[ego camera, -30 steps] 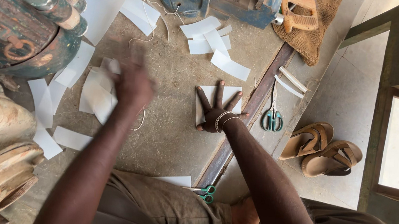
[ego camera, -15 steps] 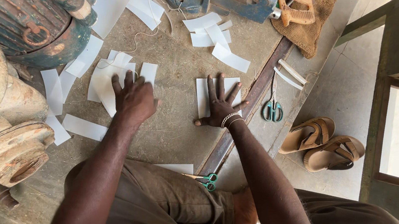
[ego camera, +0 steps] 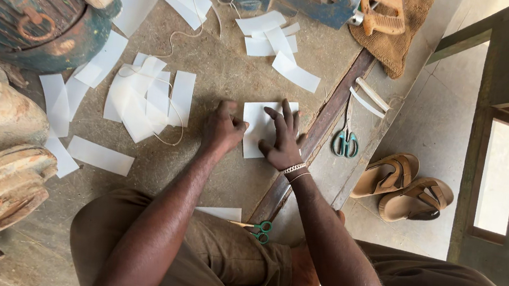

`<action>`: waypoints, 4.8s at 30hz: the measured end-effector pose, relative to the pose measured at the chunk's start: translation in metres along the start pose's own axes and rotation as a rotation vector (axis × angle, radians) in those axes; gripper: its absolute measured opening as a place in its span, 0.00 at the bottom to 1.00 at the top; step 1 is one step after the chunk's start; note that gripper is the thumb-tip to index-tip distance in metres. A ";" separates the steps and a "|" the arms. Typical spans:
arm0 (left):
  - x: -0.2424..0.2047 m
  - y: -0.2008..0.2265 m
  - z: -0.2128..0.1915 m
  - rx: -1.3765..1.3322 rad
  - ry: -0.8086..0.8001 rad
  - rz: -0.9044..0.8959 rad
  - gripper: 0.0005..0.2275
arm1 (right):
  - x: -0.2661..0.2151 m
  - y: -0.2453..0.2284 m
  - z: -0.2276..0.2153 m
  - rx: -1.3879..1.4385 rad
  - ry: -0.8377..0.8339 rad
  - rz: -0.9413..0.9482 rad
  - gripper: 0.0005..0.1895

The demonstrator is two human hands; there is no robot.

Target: The person sits on the floor and repeatedly folds white plastic sheets in half by hand. After folding several sheets, the person uses scissors to trim the edges of one folded sheet.

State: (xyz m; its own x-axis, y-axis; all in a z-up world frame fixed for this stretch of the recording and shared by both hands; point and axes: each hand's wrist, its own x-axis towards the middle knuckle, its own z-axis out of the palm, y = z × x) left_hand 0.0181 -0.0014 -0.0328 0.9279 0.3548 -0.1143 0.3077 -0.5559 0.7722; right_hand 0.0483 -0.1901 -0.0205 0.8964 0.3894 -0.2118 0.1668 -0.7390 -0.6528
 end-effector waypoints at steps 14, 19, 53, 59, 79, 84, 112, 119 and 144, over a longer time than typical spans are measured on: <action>0.020 -0.013 -0.018 -0.155 -0.024 -0.115 0.04 | -0.001 -0.039 -0.033 -0.586 -0.141 -0.144 0.38; 0.017 -0.010 -0.042 -0.377 -0.278 -0.323 0.12 | 0.009 -0.047 -0.036 -0.603 -0.198 -0.097 0.44; 0.003 0.010 -0.029 0.288 -0.382 0.182 0.26 | 0.032 -0.009 -0.022 -0.410 -0.101 -0.037 0.59; 0.004 0.014 -0.031 0.328 -0.365 0.182 0.26 | 0.037 -0.001 -0.024 -0.401 -0.144 -0.012 0.60; 0.006 0.026 -0.034 0.320 -0.387 0.105 0.25 | 0.049 -0.007 -0.031 -0.692 -0.382 -0.033 0.48; 0.008 0.022 -0.032 0.334 -0.381 0.141 0.25 | 0.047 -0.009 -0.027 -0.688 -0.414 0.021 0.44; 0.007 0.027 -0.034 0.328 -0.421 0.069 0.25 | 0.042 -0.006 -0.026 -0.647 -0.382 0.022 0.43; 0.006 0.030 -0.037 0.345 -0.431 0.043 0.25 | 0.044 0.000 -0.025 -0.620 -0.383 -0.002 0.47; 0.007 0.030 -0.037 0.330 -0.440 0.048 0.24 | 0.048 0.012 -0.022 -0.660 -0.384 -0.035 0.68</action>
State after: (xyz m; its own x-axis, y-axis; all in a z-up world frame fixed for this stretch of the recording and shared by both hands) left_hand 0.0257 0.0123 0.0129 0.9212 0.0146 -0.3888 0.2466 -0.7950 0.5543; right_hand 0.1024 -0.1923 -0.0226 0.7000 0.4937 -0.5160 0.5120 -0.8507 -0.1193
